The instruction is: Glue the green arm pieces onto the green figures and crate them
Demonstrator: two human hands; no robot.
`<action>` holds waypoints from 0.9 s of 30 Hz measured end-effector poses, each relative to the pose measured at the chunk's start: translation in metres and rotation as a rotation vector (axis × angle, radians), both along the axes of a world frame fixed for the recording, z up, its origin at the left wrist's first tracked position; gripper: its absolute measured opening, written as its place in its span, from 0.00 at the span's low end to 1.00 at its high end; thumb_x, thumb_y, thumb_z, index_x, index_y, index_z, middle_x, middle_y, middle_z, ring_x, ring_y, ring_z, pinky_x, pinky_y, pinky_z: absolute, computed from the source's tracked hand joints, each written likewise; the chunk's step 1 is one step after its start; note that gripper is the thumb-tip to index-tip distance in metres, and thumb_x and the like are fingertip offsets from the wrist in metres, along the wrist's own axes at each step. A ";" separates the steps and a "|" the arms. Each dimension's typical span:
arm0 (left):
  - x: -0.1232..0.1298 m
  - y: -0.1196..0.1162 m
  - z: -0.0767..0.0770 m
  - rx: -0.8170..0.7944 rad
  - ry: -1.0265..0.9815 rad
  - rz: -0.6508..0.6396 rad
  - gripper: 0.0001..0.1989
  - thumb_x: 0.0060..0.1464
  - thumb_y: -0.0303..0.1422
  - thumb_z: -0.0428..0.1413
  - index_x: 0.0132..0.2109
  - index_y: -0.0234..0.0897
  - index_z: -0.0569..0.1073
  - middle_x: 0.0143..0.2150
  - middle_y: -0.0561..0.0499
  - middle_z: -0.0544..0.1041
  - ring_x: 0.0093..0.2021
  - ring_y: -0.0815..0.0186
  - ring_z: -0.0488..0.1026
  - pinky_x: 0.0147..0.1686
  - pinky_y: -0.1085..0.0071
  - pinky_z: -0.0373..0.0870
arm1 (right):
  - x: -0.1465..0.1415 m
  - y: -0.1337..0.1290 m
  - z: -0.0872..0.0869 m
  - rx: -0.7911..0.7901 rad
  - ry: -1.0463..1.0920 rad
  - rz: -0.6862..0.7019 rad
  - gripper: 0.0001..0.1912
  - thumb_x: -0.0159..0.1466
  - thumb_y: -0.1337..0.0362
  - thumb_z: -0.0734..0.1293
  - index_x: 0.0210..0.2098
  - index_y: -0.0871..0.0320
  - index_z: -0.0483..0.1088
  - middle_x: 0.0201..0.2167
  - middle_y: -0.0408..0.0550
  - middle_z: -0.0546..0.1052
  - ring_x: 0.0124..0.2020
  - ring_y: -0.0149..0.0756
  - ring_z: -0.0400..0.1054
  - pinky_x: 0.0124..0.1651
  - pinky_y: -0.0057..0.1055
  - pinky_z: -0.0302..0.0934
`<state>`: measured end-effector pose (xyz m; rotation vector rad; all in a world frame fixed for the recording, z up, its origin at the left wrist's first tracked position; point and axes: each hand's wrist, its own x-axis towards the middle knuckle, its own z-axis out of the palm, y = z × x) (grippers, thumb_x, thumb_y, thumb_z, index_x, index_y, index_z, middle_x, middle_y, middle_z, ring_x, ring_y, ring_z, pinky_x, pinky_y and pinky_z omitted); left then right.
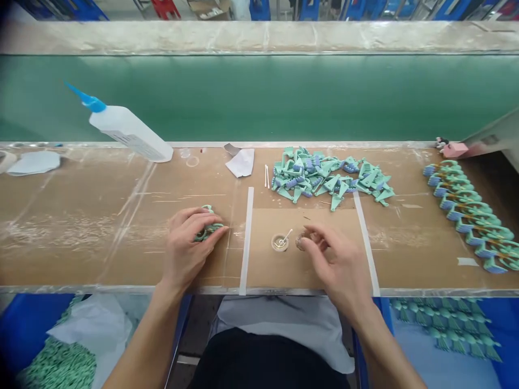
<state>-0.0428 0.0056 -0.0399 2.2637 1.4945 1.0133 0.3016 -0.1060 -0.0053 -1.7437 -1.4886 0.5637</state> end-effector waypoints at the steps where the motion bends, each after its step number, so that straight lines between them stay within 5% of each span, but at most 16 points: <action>1: 0.000 0.001 -0.001 -0.002 -0.005 0.013 0.09 0.76 0.42 0.68 0.44 0.46 0.87 0.44 0.48 0.92 0.59 0.43 0.85 0.72 0.39 0.72 | -0.004 0.007 -0.002 -0.029 0.033 0.016 0.15 0.82 0.52 0.75 0.61 0.51 0.86 0.46 0.48 0.88 0.40 0.43 0.81 0.49 0.40 0.76; 6: 0.002 0.006 -0.004 -0.015 -0.170 0.109 0.08 0.70 0.42 0.73 0.41 0.47 0.89 0.42 0.46 0.90 0.54 0.45 0.86 0.66 0.42 0.78 | -0.017 0.025 -0.007 -0.040 0.084 0.091 0.11 0.81 0.53 0.76 0.50 0.52 0.88 0.40 0.48 0.84 0.34 0.41 0.74 0.39 0.37 0.70; 9: 0.012 0.000 0.006 -0.059 -0.517 0.167 0.07 0.71 0.41 0.74 0.46 0.45 0.88 0.47 0.45 0.93 0.56 0.48 0.90 0.66 0.45 0.83 | -0.021 0.025 -0.005 -0.010 0.054 0.169 0.08 0.81 0.58 0.76 0.44 0.50 0.87 0.39 0.48 0.83 0.35 0.41 0.74 0.40 0.38 0.68; 11: 0.024 -0.008 0.017 -0.123 -0.808 0.179 0.12 0.73 0.43 0.74 0.49 0.43 0.83 0.46 0.46 0.94 0.49 0.53 0.93 0.57 0.52 0.89 | -0.024 0.025 -0.002 -0.003 -0.001 0.220 0.07 0.81 0.62 0.74 0.45 0.50 0.87 0.42 0.47 0.85 0.40 0.42 0.77 0.43 0.39 0.69; 14: 0.046 -0.028 0.031 -0.380 -1.097 0.109 0.19 0.74 0.48 0.74 0.51 0.44 0.76 0.41 0.50 0.92 0.31 0.60 0.88 0.32 0.66 0.86 | -0.025 0.026 0.005 -0.006 -0.106 0.284 0.09 0.82 0.65 0.72 0.45 0.51 0.85 0.43 0.47 0.85 0.44 0.43 0.79 0.48 0.40 0.69; 17: 0.068 -0.056 0.031 -0.755 -1.232 0.009 0.19 0.74 0.49 0.73 0.52 0.43 0.76 0.37 0.53 0.87 0.25 0.67 0.81 0.21 0.75 0.74 | -0.022 0.026 0.013 -0.008 -0.158 0.320 0.09 0.82 0.65 0.73 0.45 0.51 0.84 0.43 0.47 0.85 0.45 0.44 0.79 0.49 0.40 0.69; 21: 0.089 -0.089 0.018 -1.038 -1.338 -0.057 0.20 0.76 0.51 0.72 0.55 0.37 0.85 0.39 0.50 0.84 0.30 0.70 0.79 0.25 0.78 0.72 | -0.013 0.021 0.028 0.016 -0.158 0.275 0.07 0.83 0.63 0.75 0.46 0.50 0.85 0.42 0.44 0.86 0.40 0.41 0.76 0.44 0.39 0.66; 27: 0.098 -0.105 0.009 -1.095 -1.357 -0.039 0.21 0.69 0.49 0.77 0.52 0.36 0.89 0.38 0.48 0.86 0.36 0.65 0.83 0.36 0.72 0.81 | -0.005 0.018 0.040 0.000 -0.207 0.320 0.07 0.83 0.65 0.75 0.47 0.49 0.85 0.44 0.43 0.87 0.42 0.41 0.76 0.45 0.39 0.66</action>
